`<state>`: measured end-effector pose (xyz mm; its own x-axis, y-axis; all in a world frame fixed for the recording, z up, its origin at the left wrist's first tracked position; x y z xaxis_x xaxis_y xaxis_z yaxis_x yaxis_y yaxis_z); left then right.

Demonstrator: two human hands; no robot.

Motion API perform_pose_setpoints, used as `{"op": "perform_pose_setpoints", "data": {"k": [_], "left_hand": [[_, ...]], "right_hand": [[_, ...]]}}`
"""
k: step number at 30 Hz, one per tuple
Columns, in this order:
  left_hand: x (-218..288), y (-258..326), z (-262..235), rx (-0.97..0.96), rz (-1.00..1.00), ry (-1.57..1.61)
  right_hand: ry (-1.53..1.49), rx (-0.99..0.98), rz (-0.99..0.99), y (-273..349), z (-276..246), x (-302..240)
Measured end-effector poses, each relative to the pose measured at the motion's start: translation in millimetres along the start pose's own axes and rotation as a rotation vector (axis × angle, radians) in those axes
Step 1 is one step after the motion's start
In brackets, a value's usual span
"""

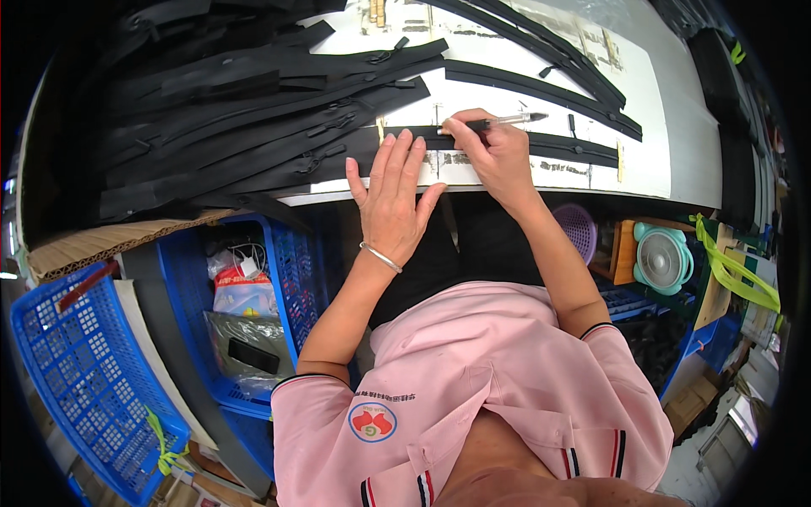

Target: Inspecting and marking black zippers at a workbench using a pen and guide markers.

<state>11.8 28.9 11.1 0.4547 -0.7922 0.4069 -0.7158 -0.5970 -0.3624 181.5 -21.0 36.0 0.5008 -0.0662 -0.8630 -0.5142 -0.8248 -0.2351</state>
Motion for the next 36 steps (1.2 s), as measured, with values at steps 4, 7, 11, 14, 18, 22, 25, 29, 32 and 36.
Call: {"op": "perform_pose_setpoints", "data": {"k": [4,7,11,14,18,22,25,29,32,36], "left_hand": [[0,0,0,0.002,-0.003,0.003],[1,0,1,0.011,0.01,-0.007],[1,1,0,0.004,-0.003,-0.007],[0,1,2,0.001,0.0,0.015],[1,-1,1,0.009,0.01,0.004],[0,-1,3,-0.002,0.004,-0.012],[-1,0,-1,-0.016,0.003,-0.025],[2,0,-1,-0.053,0.0,-0.026],[3,-1,1,-0.097,-0.007,-0.038],[26,-5,3,-0.015,0.027,0.038]], "right_hand": [[-0.025,-0.111,0.044,1,1,1],[-0.023,-0.095,-0.009,2,1,2],[0.035,-0.117,-0.015,1,2,8],[-0.043,-0.125,0.033,2,0,7],[-0.139,0.084,0.077,11,-46,3],[-0.114,0.265,0.065,19,-89,25],[-0.041,0.257,0.154,24,-96,43],[0.014,0.296,0.109,25,-93,50],[-0.029,0.29,0.096,24,-93,50],[-0.009,0.265,0.101,25,-94,53]]}}
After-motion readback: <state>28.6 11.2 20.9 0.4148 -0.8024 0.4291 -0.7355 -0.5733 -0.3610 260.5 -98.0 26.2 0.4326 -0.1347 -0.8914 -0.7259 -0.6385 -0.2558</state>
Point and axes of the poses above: each hand's wrist, its own y-axis away from the middle knuckle, its own z-axis out of the palm, x = y × z, the point moved 4 cm from there along -y, towards the middle knuckle, and after that the axes turned 2 degrees about y, right-handed, at the moved point
